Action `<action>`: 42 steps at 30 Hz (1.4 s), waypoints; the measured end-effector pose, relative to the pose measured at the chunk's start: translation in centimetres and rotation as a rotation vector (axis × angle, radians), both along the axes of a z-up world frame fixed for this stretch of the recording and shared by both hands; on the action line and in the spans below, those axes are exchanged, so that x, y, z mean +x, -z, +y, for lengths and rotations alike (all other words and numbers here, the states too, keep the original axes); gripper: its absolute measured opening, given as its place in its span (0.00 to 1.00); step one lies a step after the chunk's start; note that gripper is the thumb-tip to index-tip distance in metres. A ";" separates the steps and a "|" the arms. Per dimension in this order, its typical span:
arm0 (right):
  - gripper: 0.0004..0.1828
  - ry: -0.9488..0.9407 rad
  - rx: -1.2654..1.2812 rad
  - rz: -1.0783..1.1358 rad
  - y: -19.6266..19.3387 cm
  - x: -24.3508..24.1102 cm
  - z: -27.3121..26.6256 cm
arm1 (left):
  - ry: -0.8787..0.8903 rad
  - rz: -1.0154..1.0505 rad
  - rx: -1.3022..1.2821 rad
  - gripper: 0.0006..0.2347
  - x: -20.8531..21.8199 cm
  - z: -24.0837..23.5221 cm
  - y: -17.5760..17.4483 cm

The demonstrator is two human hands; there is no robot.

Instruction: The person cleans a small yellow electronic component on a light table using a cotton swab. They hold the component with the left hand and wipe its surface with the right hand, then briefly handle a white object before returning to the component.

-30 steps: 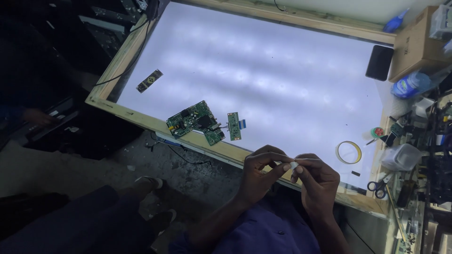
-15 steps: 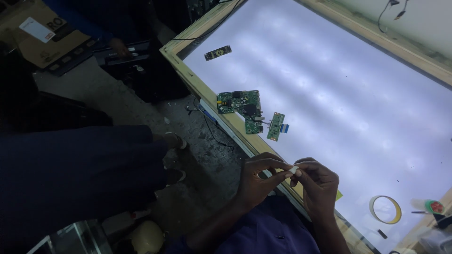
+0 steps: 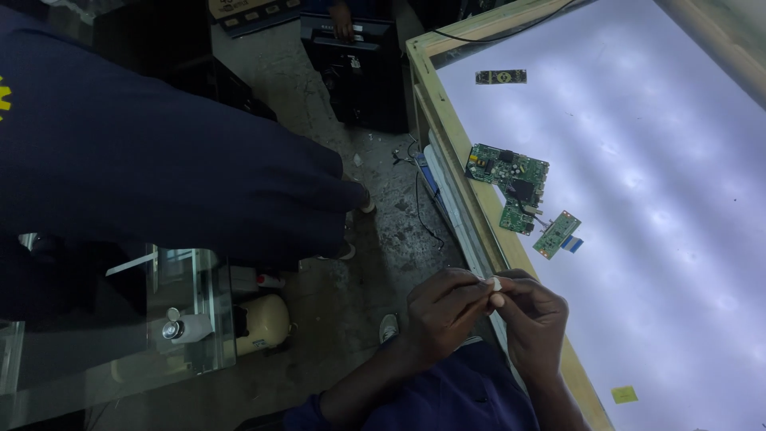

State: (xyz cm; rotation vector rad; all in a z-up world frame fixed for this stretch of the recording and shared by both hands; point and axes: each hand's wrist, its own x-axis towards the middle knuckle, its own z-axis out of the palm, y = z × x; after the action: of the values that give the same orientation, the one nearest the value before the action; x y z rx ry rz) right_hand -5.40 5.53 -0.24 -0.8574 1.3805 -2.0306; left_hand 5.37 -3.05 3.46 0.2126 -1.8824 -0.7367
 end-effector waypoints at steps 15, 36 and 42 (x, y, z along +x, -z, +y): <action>0.08 -0.345 -0.132 -0.335 0.0 10.2 -6.8 | 0.044 0.099 0.572 0.09 11.2 -4.6 0.8; 0.08 -0.881 0.117 -0.279 7.4 23.9 -18.7 | -0.798 0.313 0.712 0.05 25.9 -5.7 5.7; 0.05 -1.114 0.202 0.116 12.2 32.2 -24.4 | -1.313 0.372 1.056 0.06 32.7 -6.5 19.3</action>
State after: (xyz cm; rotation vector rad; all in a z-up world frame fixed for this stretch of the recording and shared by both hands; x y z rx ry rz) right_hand 26.82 -18.83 -12.43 -1.2693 0.8032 -0.9787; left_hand 38.09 -9.54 -15.85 1.6341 -0.5342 -0.6398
